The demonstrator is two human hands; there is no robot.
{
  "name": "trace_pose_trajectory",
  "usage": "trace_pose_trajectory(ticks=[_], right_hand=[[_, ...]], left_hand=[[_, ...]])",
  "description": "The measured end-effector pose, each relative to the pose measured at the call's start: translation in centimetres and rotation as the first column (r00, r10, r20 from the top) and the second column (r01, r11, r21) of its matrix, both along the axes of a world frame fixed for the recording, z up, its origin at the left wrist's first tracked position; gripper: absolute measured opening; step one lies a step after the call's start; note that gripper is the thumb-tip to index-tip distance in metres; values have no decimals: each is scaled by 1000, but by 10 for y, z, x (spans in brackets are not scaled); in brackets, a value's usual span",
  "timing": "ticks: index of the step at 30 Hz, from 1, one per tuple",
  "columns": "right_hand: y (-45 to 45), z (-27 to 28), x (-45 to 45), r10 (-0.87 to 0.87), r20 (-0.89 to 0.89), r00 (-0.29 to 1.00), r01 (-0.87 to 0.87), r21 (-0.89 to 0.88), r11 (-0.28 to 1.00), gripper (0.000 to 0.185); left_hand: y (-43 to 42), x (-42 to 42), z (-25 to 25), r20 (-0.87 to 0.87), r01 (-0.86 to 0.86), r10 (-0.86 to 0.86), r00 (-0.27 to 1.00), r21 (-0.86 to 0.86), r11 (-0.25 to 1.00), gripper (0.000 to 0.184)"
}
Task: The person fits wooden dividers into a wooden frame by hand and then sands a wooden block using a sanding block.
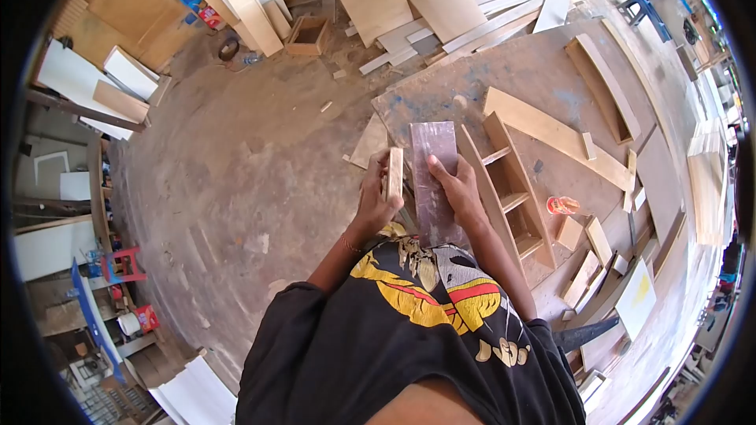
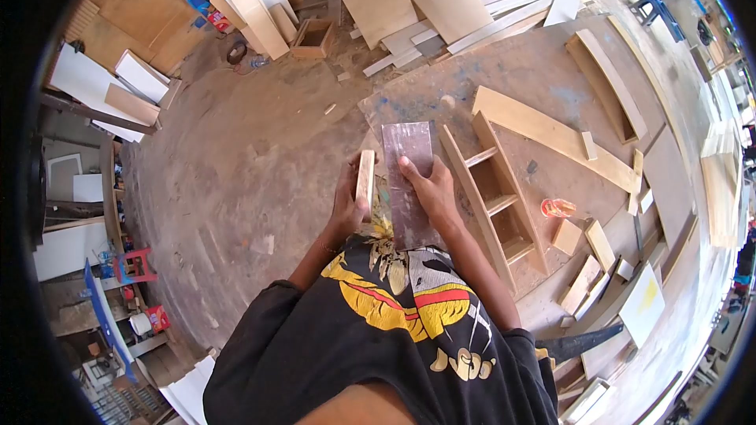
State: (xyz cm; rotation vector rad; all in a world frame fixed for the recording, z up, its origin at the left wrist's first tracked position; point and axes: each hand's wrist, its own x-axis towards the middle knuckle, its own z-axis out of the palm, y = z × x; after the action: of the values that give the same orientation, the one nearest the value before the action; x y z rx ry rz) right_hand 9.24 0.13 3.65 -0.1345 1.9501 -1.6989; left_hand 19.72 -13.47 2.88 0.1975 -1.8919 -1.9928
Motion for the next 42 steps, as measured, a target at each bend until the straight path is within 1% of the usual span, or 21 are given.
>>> trace_pose_trajectory(ticks=[2,7,9,10,11,13,14,15,18,20,22,23,25,26,27,29,31,33,35,38,42], right_hand=[[-2,1,6,-2,88,996,7,-64,998,46],[-2,2,8,41,242,969,2,-174,985,36],[-3,3,8,26,271,962,27,-191,981,37],[-3,3,9,8,302,953,57,-206,977,38],[-3,1,8,8,302,953,57,-206,977,38],[-1,-3,5,29,253,967,15,-170,985,39],[0,-3,6,28,255,966,16,-169,985,39],[0,1,6,22,243,970,18,-164,986,39],[0,7,3,21,195,981,11,-160,987,41],[4,6,0,25,164,986,1,-159,987,42],[7,2,-4,-48,-111,993,48,-1,999,44],[10,3,-7,-43,-109,993,43,1,999,44],[14,17,-11,-73,-326,942,110,96,989,45],[15,31,-11,-4,-483,876,142,249,958,42],[14,36,-11,1,-485,874,138,251,958,42],[12,42,-7,58,-565,823,177,352,919,42],[11,41,-2,110,-620,777,184,390,902,42],[10,43,3,165,-644,747,202,456,867,42],[11,48,6,184,-630,754,194,482,855,42],[11,55,7,298,-579,759,144,595,791,42],[7,57,10,316,-490,812,88,639,764,40]], left_hand=[[11,-8,0,-9,-37,39,999,156,987,98],[23,-9,-15,10,39,-41,999,141,989,102],[29,-4,-16,123,44,-130,984,540,840,91],[31,-5,-24,59,25,-92,994,699,715,83],[27,-3,-27,59,25,-92,994,699,715,83],[17,1,-23,-162,275,-224,961,646,712,72],[20,3,-28,-24,126,-151,988,688,715,64],[20,4,-23,-23,124,-150,988,688,715,64],[14,8,-10,-1,27,-33,999,575,817,50],[2,13,-10,90,-27,-8,996,380,925,40],[-11,18,-10,110,-14,-20,994,305,952,35],[-15,18,-10,130,5,-36,991,229,973,30],[-14,11,-7,110,-73,55,992,167,983,24],[-16,7,-4,109,-116,128,986,-108,987,23],[-15,2,1,89,-150,196,977,-373,916,21],[-10,-6,11,77,-164,195,978,-292,942,23],[-11,-13,3,71,-127,213,974,-606,785,27],[-12,-24,-9,-17,-159,194,981,-645,747,25],[-11,-31,-14,-47,-145,179,983,-796,588,18],[-12,-43,-16,-161,-231,172,972,-791,566,17],[-14,-51,-32,-156,-205,135,978,-804,558,14]])
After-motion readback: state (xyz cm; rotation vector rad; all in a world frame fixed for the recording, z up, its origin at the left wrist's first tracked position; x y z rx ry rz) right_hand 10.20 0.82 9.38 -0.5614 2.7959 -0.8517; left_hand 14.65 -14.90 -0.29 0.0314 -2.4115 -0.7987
